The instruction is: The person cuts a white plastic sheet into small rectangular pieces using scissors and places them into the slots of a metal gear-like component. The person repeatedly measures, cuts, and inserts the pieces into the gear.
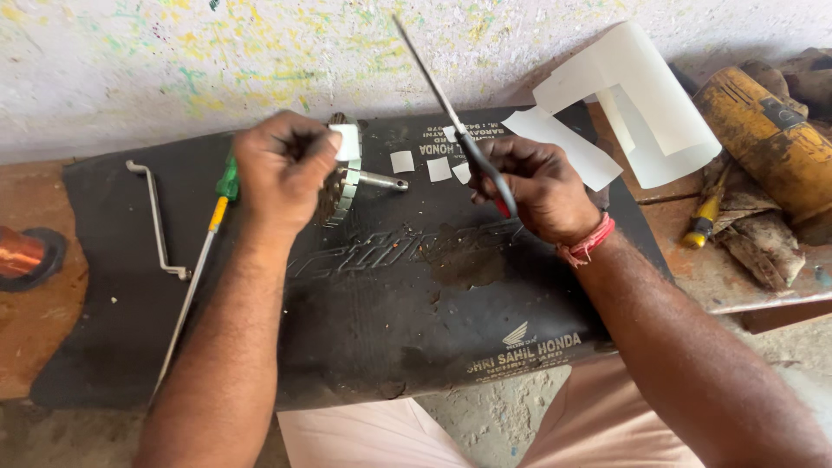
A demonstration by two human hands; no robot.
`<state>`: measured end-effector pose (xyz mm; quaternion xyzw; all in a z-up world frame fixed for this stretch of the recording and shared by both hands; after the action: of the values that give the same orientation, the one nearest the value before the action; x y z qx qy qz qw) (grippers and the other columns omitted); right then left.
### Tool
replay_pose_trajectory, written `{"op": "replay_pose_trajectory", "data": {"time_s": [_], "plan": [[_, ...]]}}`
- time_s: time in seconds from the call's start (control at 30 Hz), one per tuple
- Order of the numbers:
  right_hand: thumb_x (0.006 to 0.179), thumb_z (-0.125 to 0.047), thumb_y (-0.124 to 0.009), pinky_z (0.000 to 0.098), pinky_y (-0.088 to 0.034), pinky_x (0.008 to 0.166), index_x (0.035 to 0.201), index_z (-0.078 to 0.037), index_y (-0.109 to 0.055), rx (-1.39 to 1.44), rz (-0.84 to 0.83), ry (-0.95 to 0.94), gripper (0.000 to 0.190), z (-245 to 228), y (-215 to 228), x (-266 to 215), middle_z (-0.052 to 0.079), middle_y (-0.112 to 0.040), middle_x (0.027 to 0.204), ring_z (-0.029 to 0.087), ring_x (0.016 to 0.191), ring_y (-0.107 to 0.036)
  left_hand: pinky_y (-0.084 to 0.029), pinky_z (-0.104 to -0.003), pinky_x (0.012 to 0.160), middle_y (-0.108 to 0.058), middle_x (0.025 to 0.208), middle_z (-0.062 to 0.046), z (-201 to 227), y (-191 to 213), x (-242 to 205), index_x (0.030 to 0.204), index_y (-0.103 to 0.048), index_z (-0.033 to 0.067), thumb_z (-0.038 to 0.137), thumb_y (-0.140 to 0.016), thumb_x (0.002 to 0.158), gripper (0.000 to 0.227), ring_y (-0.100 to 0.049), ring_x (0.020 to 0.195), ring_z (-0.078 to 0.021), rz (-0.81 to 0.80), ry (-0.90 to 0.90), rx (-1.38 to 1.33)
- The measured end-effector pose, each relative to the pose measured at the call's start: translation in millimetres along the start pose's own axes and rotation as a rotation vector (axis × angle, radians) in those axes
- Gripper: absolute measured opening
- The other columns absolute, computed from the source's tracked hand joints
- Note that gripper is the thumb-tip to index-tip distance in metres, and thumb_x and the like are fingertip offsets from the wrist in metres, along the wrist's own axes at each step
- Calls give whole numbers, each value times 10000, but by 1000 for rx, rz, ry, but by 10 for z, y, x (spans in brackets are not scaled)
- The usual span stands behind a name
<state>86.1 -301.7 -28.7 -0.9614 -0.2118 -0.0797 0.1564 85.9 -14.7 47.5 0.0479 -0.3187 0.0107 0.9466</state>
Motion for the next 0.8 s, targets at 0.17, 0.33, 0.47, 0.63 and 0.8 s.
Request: {"op": "replay_pose_trajectory", "data": {"time_s": [0.17, 0.33, 0.47, 0.63, 0.8], "plan": [[961, -13, -690, 319, -581, 754, 1266, 52, -632, 78, -2, -18, 318, 36, 21, -14, 116, -699, 931, 194, 807, -687, -513, -246, 494, -682, 777, -54, 131, -125, 47, 969, -658, 27, 29, -719, 990, 64, -649, 620, -105, 32, 23, -227], [921, -191, -787, 325, -578, 777, 1291, 53, -596, -9, -71, 53, 483, 5, -102, -46, 82, -657, 972, 180, 849, -668, -514, -251, 448, -686, 748, -87, 138, -528, 261, 939, -650, 17, 20, -688, 997, 70, -652, 578, -130, 6, 80, -165], [891, -466, -803, 312, -551, 780, 1398, 36, -536, 8, -136, 30, 762, -12, -244, -53, 76, -651, 990, 173, 889, -652, -578, -304, 444, -653, 778, -88, 160, -776, 506, 921, -590, 4, -2, -652, 993, 95, -720, 633, -174, 61, 96, -392], [906, -588, -764, 297, -518, 835, 1466, 33, -501, -100, -163, 94, 877, -139, -386, -103, 69, -646, 986, 163, 913, -627, -635, -323, 514, -685, 779, -96, 138, -902, 520, 1085, -577, 58, -46, -662, 866, 257, -706, 638, -168, 128, 116, -513], [901, -562, -794, 309, -520, 842, 1445, 35, -508, -179, -172, 113, 857, -155, -469, -158, 71, -641, 977, 173, 912, -628, -671, -346, 698, -703, 999, -104, 234, -955, 359, 1248, -643, -27, -19, -676, 998, 252, -725, 820, -173, 18, -22, -484]]}}
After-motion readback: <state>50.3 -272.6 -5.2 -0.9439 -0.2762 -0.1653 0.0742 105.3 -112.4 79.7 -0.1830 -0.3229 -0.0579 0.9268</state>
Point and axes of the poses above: each hand's wrist, its own x-axis towards the middle knuckle, its own y-axis out of the back of the hand, z = x × y, the point moved 10 cm from there along x, towards the middle knuckle
